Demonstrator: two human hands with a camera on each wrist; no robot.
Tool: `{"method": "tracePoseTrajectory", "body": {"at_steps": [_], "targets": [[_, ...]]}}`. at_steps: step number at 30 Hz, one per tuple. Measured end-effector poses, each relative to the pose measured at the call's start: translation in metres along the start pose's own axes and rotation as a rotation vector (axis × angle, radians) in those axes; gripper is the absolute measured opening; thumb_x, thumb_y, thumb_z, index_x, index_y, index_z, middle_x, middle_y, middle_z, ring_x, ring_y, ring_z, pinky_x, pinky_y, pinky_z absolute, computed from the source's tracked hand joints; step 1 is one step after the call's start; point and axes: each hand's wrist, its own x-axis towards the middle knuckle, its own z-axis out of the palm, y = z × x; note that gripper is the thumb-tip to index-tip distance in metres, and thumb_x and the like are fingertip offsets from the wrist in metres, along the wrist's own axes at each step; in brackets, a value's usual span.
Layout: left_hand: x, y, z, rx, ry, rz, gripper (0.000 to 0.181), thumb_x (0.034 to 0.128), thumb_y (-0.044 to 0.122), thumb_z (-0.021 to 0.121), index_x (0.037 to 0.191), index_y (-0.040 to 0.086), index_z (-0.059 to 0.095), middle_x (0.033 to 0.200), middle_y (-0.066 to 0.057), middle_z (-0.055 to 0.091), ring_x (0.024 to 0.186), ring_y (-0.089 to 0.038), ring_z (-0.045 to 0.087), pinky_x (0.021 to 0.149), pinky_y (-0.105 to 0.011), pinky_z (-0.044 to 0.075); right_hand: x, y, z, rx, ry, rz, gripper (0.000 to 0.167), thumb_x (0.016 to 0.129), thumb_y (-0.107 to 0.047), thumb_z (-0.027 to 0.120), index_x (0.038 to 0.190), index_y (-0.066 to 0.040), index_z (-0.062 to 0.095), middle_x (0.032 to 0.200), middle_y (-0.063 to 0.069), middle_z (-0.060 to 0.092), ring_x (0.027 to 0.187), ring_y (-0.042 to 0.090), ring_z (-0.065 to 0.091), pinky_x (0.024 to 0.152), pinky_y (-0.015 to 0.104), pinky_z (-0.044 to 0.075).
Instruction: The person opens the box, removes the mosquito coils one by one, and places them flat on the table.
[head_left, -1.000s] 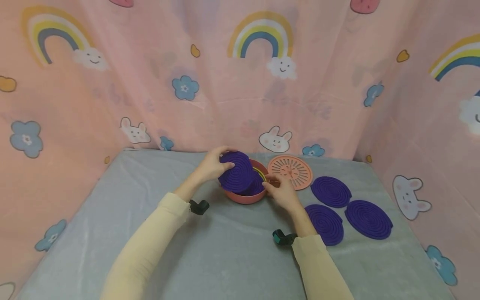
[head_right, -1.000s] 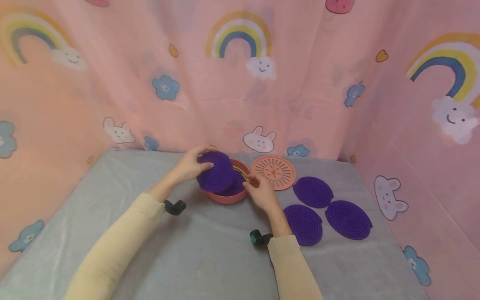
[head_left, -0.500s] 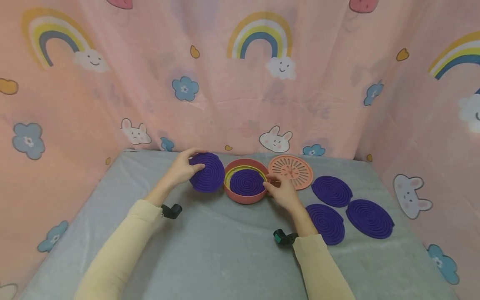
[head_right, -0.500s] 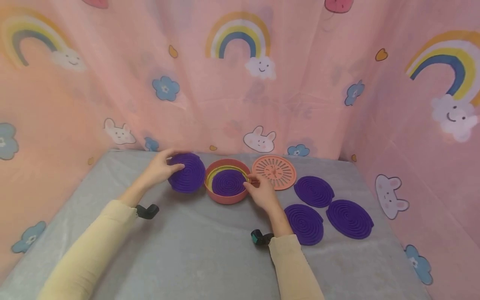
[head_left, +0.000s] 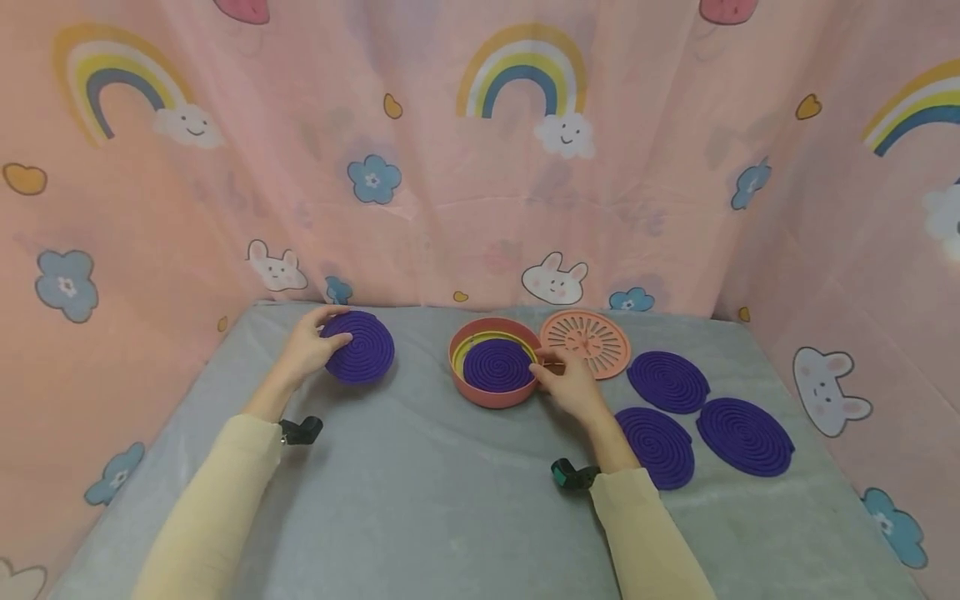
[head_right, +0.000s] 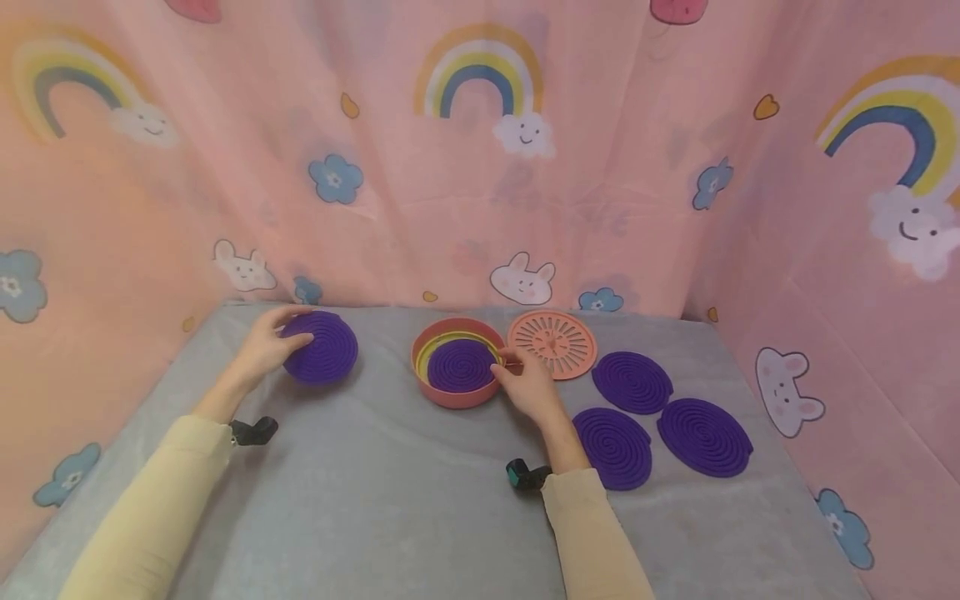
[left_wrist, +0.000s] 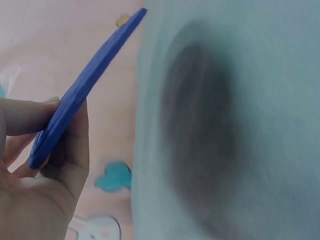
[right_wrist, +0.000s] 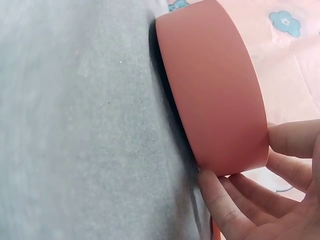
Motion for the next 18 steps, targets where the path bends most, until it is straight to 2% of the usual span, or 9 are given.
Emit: {"method": "tracePoseTrajectory", "body": {"at_steps": [10,18], "targets": [[-0.007,-0.036,-0.022,0.045,0.033,-0.090,0.053,0.1006,0.006,0.061,0.150,0.002,0.044,0.152,-0.034,0.037,0.139,-0.053,0.037,0.111,-0.064,0.035,0.001,-0.001,-0.001,-0.004,0.004,-0.013,0.038,0.101,-0.016,0.065,0.135,-0.001,0.060,0.135,0.021,0.059,0.114,0.034,0.065,0.087,0.038,0.060],[-0.013,-0.057,-0.027,-0.036,0.046,-0.201,0.056,0.1003,0.006,0.061,0.152,-0.002,0.040,0.152,-0.036,0.035,0.140,-0.052,0.035,0.114,-0.060,0.034,-0.001,-0.002,0.000,-0.021,0.005,-0.003,0.038,0.101,-0.017,0.065,0.135,-0.001,0.059,0.134,0.022,0.059,0.113,0.033,0.065,0.086,0.038,0.060]]}}
